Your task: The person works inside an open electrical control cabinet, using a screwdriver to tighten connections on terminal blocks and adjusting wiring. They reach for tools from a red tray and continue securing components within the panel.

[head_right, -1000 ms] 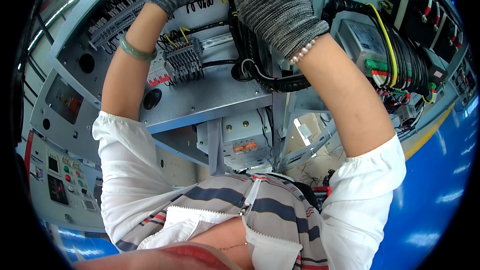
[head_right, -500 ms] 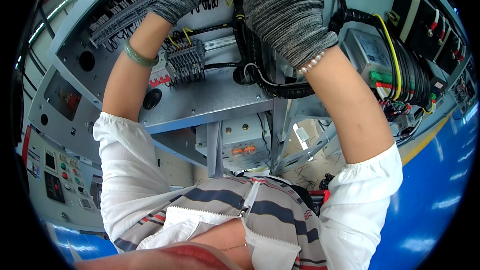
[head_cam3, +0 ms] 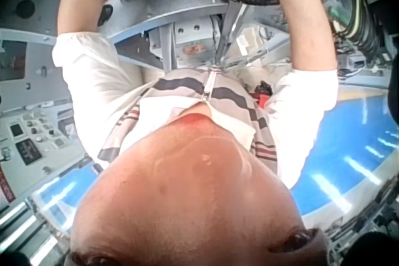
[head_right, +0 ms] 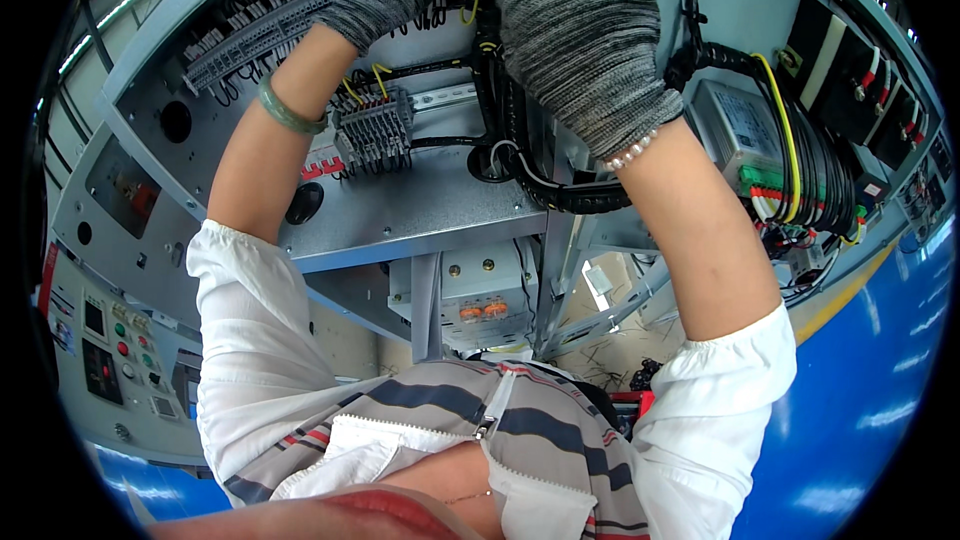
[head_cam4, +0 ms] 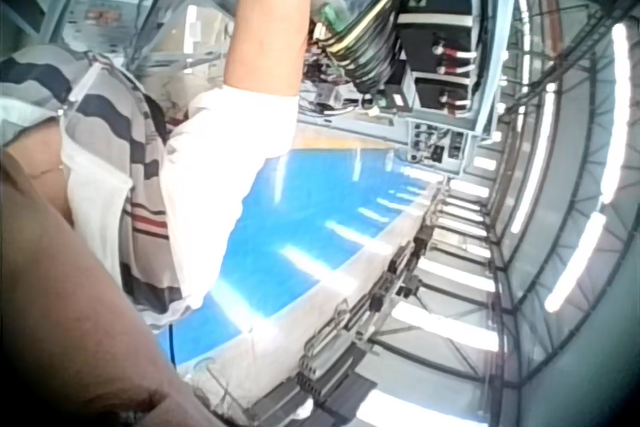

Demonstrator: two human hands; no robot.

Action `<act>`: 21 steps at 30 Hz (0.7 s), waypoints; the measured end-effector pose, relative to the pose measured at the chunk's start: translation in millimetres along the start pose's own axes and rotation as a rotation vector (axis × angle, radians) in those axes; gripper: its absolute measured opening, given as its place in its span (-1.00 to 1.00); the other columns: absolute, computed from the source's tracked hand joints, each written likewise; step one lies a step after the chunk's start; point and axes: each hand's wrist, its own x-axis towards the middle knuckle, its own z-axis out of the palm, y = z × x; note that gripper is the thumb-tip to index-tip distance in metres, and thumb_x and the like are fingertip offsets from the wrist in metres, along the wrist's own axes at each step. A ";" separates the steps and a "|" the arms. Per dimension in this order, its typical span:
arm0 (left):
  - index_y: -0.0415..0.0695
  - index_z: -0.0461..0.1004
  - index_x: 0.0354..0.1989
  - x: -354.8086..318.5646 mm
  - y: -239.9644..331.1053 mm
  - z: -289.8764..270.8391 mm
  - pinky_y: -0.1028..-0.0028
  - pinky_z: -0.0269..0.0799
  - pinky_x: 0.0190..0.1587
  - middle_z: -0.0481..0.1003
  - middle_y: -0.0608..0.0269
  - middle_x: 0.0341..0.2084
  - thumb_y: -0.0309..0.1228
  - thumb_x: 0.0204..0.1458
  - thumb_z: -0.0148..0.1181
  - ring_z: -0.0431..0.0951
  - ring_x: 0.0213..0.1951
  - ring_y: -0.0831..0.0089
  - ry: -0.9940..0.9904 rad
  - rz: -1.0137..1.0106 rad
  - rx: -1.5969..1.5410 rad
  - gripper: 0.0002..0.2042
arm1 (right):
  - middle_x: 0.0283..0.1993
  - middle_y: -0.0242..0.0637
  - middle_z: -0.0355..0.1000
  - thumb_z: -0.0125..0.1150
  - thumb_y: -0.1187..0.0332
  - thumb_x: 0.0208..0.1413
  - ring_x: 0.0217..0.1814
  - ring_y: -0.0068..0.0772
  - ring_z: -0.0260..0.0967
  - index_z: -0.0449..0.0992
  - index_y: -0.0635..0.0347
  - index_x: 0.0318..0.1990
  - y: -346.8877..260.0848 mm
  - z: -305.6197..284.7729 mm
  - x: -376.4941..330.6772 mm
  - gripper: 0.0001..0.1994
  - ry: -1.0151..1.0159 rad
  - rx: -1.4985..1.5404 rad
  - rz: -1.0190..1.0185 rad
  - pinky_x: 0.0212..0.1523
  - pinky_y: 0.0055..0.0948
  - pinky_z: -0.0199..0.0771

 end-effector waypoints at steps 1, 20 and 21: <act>-0.07 0.50 -0.13 0.4 1.0 0.5 0.20 0.45 -0.14 0.52 0.00 -0.23 -0.38 -0.18 0.26 0.55 -0.17 0.12 -0.029 -0.039 -0.001 -0.65 | -0.19 -0.28 0.43 0.13 0.42 0.01 -0.12 -0.19 0.40 0.50 -0.03 -0.05 -0.5 -0.2 -0.4 -0.70 -0.010 0.001 0.007 0.00 -0.19 0.33; 0.02 0.48 -0.03 18.8 -28.1 48.9 0.21 0.46 -0.06 0.55 0.05 -0.18 -0.29 0.07 0.11 0.55 -0.12 0.14 -0.008 0.045 0.149 -0.72 | -0.17 -0.20 0.41 0.16 0.45 -0.06 -0.08 -0.12 0.37 0.50 0.00 -0.05 -2.9 -6.0 4.1 -0.66 -0.026 0.031 -0.010 0.01 -0.17 0.33; 0.09 0.47 0.06 17.1 -27.5 50.3 0.23 0.46 0.01 0.54 0.08 -0.12 -0.29 0.11 0.11 0.54 -0.06 0.17 0.036 0.065 0.176 -0.68 | -0.17 -0.21 0.41 0.16 0.46 -0.06 -0.08 -0.12 0.37 0.50 0.00 -0.05 -4.1 -7.0 5.0 -0.66 -0.042 0.029 0.001 0.01 -0.17 0.33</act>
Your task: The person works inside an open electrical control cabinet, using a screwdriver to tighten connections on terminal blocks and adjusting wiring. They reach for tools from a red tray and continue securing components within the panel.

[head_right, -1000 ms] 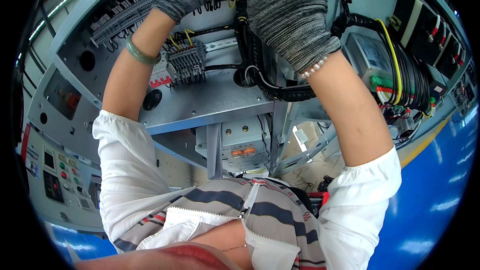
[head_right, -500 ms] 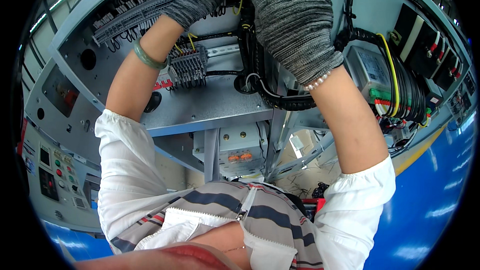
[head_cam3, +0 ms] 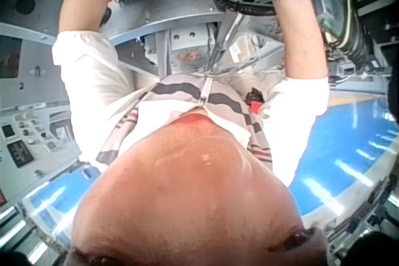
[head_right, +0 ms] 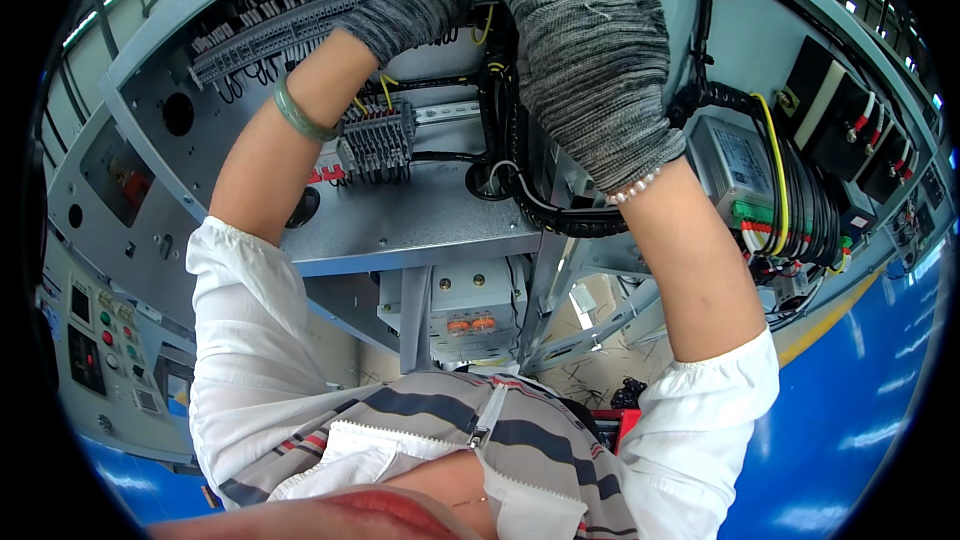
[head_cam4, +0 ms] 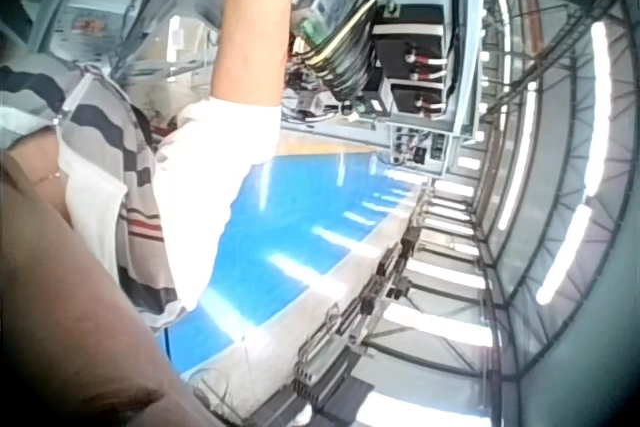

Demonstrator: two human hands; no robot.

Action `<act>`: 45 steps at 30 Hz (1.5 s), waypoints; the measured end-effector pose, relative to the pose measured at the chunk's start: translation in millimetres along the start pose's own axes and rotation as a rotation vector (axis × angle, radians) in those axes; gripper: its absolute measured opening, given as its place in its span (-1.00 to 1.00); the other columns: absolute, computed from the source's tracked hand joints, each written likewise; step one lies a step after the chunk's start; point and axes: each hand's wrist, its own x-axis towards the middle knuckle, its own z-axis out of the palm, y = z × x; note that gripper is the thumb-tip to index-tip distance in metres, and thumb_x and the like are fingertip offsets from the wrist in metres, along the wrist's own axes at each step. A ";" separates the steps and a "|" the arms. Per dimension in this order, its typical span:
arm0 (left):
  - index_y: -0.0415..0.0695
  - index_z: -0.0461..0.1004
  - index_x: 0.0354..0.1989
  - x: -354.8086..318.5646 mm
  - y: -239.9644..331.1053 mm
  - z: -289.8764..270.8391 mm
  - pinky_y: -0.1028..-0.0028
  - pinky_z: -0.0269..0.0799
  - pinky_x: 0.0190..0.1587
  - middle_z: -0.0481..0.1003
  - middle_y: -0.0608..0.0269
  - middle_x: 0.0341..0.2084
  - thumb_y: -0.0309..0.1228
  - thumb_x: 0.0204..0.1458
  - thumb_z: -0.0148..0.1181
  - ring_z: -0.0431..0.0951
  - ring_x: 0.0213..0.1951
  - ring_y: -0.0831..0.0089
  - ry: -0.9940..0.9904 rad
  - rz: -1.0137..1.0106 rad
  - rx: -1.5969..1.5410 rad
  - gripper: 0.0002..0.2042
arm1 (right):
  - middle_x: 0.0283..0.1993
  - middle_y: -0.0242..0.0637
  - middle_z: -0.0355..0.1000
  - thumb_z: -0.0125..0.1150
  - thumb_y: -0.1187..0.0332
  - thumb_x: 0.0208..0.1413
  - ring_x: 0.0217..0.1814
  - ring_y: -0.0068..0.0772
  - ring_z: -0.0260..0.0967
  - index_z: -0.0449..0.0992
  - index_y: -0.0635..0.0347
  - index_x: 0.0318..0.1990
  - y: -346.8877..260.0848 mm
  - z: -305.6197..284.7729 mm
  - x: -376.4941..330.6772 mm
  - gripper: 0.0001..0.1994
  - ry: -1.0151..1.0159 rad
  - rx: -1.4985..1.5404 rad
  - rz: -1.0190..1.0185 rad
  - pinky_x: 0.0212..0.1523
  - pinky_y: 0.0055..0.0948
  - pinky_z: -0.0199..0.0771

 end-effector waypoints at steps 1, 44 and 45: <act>0.02 0.48 -0.04 -0.2 0.2 0.6 0.20 0.46 -0.08 0.54 0.05 -0.18 -0.29 0.07 0.11 0.55 -0.13 0.13 -0.035 -0.029 -0.023 -0.72 | -0.18 -0.21 0.41 0.16 0.46 -0.06 -0.09 -0.12 0.37 0.50 0.01 -0.06 -0.9 -0.5 0.9 -0.66 -0.016 -0.002 0.010 0.01 -0.17 0.33; -0.15 0.48 -0.18 -11.4 18.0 -46.4 0.09 0.45 -0.26 0.45 -0.15 -0.20 -0.34 -0.12 0.11 0.55 -0.28 0.00 -0.019 -0.011 -0.053 -0.71 | -0.22 -0.24 0.54 0.15 0.29 0.12 -0.25 -0.26 0.50 0.52 0.03 -0.06 -3.6 13.5 -3.0 -0.76 -0.002 -0.092 0.046 -0.20 -0.27 0.43; -0.15 0.48 -0.18 -11.7 18.1 -46.5 0.09 0.45 -0.27 0.45 -0.15 -0.20 -0.34 -0.12 0.11 0.55 -0.28 0.00 -0.021 -0.015 -0.050 -0.71 | -0.21 -0.24 0.53 0.16 0.33 0.10 -0.24 -0.25 0.50 0.52 0.03 -0.06 -4.0 13.5 -3.5 -0.76 0.070 -0.093 -0.027 -0.20 -0.27 0.43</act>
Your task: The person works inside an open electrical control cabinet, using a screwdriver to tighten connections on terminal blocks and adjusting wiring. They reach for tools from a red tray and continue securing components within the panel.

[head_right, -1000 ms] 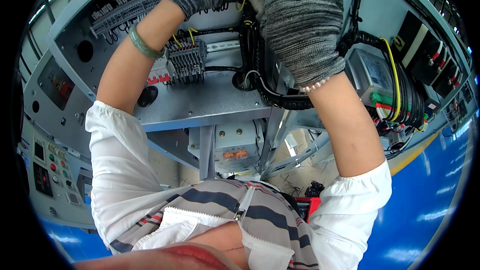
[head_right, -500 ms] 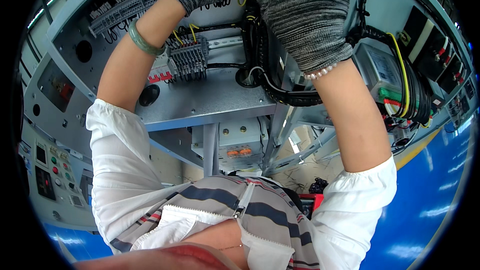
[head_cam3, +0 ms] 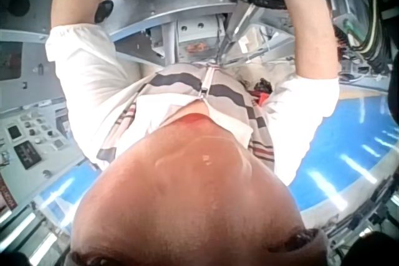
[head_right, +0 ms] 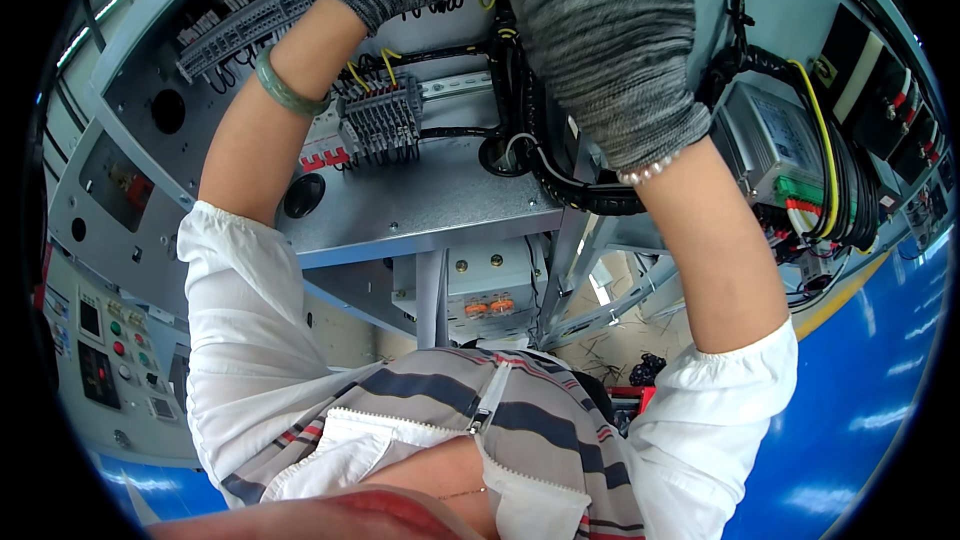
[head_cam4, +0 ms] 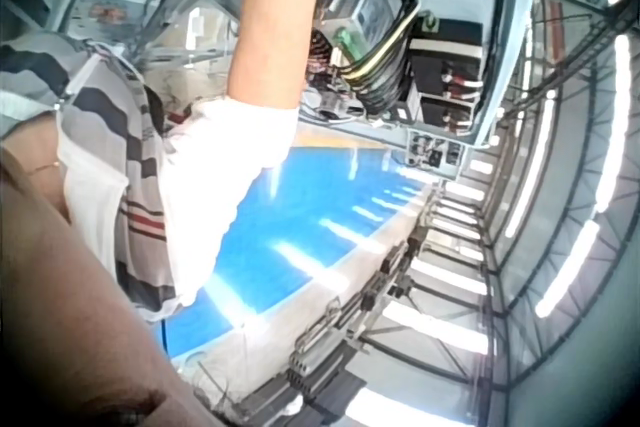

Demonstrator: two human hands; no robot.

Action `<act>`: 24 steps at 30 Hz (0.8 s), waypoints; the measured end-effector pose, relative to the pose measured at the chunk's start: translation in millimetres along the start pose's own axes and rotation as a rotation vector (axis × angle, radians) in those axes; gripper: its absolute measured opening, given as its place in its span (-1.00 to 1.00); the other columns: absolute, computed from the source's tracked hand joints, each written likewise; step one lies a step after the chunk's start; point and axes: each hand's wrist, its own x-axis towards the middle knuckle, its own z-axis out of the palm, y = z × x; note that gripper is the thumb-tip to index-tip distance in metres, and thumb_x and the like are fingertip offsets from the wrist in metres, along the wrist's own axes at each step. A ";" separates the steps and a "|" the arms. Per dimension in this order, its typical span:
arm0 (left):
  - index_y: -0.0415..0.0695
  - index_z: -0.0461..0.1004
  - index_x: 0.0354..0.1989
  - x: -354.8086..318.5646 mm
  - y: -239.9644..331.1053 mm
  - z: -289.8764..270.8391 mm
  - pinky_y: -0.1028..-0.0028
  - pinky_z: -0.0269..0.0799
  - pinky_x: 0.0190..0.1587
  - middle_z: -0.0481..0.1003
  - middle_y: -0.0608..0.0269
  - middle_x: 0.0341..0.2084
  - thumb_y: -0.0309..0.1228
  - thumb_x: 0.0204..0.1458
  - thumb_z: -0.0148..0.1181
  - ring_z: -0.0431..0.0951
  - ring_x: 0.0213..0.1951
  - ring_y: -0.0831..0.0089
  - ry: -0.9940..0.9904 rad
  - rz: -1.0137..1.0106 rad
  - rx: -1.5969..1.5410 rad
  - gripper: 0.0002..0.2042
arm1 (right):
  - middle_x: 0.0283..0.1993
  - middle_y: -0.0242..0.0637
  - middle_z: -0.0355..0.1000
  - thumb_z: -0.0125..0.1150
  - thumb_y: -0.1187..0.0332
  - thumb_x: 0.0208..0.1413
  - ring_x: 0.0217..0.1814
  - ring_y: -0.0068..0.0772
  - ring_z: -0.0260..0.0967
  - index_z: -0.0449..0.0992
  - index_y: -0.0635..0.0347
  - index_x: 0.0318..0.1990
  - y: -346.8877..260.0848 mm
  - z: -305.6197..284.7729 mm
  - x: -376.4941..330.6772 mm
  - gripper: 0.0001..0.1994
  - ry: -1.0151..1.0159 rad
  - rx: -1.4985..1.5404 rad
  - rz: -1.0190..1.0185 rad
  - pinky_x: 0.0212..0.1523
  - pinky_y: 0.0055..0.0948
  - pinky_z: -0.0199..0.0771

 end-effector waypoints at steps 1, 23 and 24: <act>-0.15 0.48 -0.19 -0.3 0.0 0.1 0.09 0.45 -0.28 0.45 -0.15 -0.20 -0.33 -0.12 0.11 0.55 -0.29 0.00 -0.002 -0.005 0.003 -0.71 | -0.20 -0.24 0.53 0.17 0.36 0.07 -0.23 -0.24 0.49 0.52 0.03 -0.06 -0.5 -0.3 -1.0 -0.75 0.076 0.000 -0.069 -0.21 -0.27 0.43; -0.14 0.50 -0.28 -1.8 -7.5 11.7 0.08 0.43 -0.24 0.44 -0.12 -0.24 -0.33 -0.13 0.12 0.53 -0.29 0.00 0.124 0.035 -0.010 -0.76 | -0.37 -0.12 0.47 0.10 0.24 0.07 -0.37 -0.09 0.42 0.51 0.18 -0.17 -14.5 -10.0 9.7 -0.75 -0.021 -0.012 0.236 -0.26 -0.17 0.38; -0.14 0.50 -0.29 -1.6 -7.0 11.2 0.07 0.43 -0.25 0.44 -0.13 -0.24 -0.33 -0.13 0.12 0.53 -0.29 0.00 0.123 0.039 -0.024 -0.76 | -0.40 -0.05 0.48 0.07 0.20 0.11 -0.40 -0.03 0.44 0.50 0.24 -0.16 -16.2 -11.4 13.7 -0.70 -0.026 -0.034 0.242 -0.28 -0.13 0.40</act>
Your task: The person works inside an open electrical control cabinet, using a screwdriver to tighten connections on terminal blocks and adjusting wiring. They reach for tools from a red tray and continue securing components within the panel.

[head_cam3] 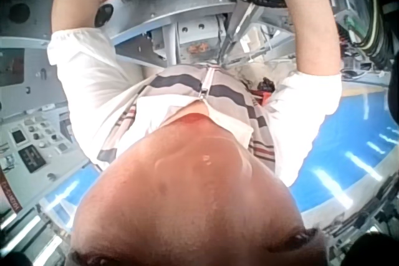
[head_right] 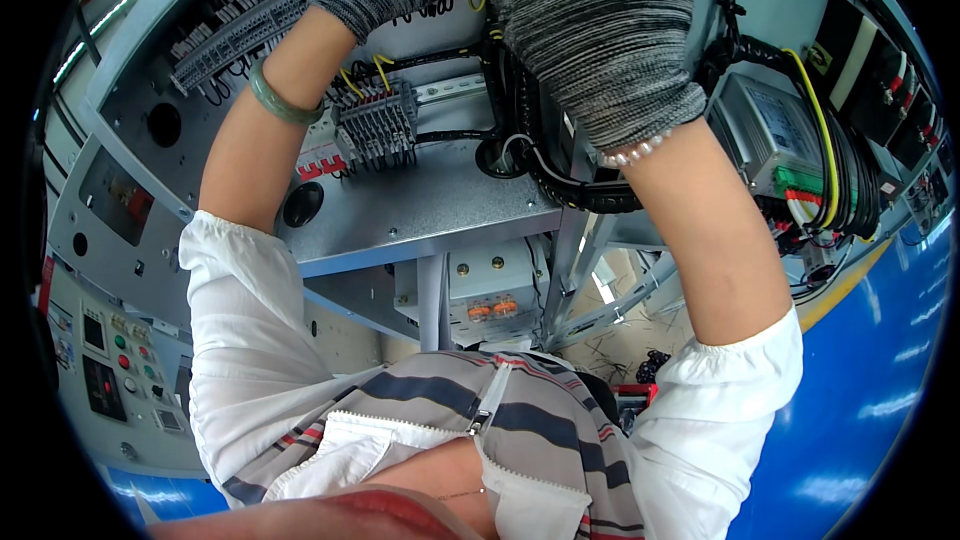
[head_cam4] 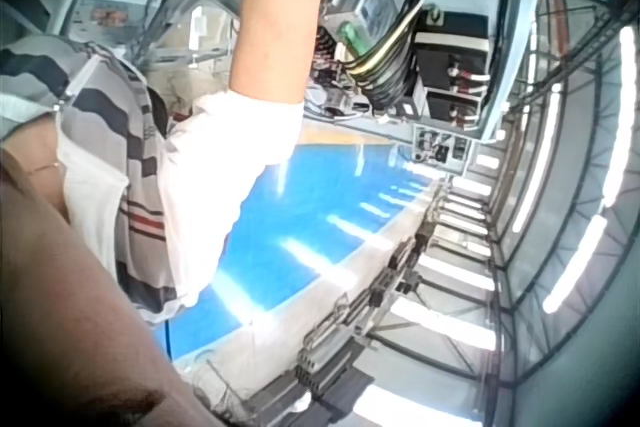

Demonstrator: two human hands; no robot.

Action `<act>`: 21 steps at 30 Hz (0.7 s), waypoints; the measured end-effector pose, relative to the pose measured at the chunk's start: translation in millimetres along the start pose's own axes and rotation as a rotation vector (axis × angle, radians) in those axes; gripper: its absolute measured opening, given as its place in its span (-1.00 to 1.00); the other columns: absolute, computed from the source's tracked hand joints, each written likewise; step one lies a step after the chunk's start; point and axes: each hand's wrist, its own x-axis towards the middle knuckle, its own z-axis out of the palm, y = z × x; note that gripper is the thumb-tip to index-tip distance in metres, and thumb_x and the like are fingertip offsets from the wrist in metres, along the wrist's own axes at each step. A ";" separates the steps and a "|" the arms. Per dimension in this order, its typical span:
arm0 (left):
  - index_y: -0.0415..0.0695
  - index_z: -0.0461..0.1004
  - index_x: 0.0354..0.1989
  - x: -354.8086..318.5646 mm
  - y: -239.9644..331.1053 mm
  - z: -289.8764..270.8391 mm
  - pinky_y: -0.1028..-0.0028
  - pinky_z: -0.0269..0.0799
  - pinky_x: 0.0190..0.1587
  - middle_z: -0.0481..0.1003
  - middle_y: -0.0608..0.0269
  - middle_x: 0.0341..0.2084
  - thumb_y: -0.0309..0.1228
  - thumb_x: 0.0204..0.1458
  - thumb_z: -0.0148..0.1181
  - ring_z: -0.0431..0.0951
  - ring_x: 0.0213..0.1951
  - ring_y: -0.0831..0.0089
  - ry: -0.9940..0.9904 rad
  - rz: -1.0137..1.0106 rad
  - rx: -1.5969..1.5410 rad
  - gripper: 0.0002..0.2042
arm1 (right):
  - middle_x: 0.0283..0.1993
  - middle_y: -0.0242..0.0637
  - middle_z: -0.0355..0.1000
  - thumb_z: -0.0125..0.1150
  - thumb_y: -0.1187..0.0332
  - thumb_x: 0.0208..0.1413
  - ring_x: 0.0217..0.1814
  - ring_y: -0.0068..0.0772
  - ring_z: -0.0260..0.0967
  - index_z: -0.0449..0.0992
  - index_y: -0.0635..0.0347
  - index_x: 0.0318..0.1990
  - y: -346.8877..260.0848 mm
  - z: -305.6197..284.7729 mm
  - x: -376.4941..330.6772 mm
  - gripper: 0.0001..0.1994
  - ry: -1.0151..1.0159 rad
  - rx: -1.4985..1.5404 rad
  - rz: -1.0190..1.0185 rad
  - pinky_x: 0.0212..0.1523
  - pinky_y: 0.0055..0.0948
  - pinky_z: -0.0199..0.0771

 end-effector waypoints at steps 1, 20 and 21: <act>-0.14 0.50 -0.30 0.0 0.4 -0.9 0.07 0.43 -0.25 0.44 -0.13 -0.24 -0.32 -0.13 0.12 0.53 -0.29 -0.01 -0.002 0.003 -0.014 -0.77 | -0.36 -0.12 0.49 0.13 0.23 0.07 -0.35 -0.10 0.44 0.50 0.16 -0.13 3.1 4.4 -0.9 -0.73 0.049 0.029 -0.085 -0.25 -0.18 0.40; -0.14 0.52 -0.32 -1.0 4.2 -8.4 0.10 0.43 -0.23 0.47 -0.10 -0.27 -0.31 -0.08 0.11 0.53 -0.29 0.01 -0.013 -0.010 -0.031 -0.79 | -0.30 -0.30 0.48 0.18 0.40 0.03 -0.23 -0.25 0.44 0.54 0.00 -0.12 21.8 16.0 -14.4 -0.77 0.129 0.051 -0.268 -0.14 -0.28 0.40; -0.13 0.52 -0.32 0.1 3.3 -8.4 0.10 0.43 -0.23 0.48 -0.08 -0.27 -0.29 -0.06 0.11 0.53 -0.29 0.02 -0.002 -0.009 -0.042 -0.79 | -0.29 -0.30 0.47 0.17 0.41 0.02 -0.23 -0.25 0.43 0.54 0.00 -0.13 23.5 16.2 -13.6 -0.77 0.126 0.080 -0.273 -0.13 -0.28 0.40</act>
